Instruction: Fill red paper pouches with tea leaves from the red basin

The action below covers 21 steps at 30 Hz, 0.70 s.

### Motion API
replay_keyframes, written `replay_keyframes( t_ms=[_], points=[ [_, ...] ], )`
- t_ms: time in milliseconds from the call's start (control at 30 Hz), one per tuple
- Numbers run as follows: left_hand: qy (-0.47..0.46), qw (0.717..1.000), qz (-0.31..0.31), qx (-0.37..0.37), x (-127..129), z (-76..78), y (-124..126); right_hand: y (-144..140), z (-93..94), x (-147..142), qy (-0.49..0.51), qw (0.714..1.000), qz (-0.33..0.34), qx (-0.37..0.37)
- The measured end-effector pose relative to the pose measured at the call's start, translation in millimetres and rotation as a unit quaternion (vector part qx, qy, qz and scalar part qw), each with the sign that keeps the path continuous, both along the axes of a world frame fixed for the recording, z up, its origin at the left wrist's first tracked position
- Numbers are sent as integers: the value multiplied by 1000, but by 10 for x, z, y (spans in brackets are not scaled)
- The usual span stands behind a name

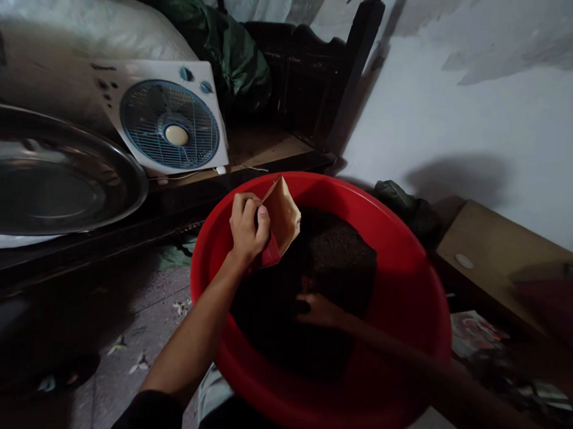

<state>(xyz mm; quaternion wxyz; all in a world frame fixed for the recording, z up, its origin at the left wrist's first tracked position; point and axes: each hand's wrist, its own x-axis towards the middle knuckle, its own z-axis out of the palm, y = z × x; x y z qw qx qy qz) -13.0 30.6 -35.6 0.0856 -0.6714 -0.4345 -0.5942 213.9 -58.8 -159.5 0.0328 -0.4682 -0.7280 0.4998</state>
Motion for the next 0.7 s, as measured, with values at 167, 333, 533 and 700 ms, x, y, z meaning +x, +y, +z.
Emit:
replay_keyframes(
  t_ms=[167, 333, 533, 700],
  points=[
    [14, 999, -30, 0, 10, -14, -20, 357, 683, -153, 254, 879, -401, 52],
    [55, 993, -105, 1, 64, -24, -61, 640, 1589, -420, 514, 706, -470, 128],
    [78, 984, -156, 21, 107, -62, -70, 802, 1858, -829, 592, 642, -459, 163],
    [79, 989, -126, 15, 103, -70, -51, 871, 1796, -997, 585, 656, -443, 178]
  ],
)
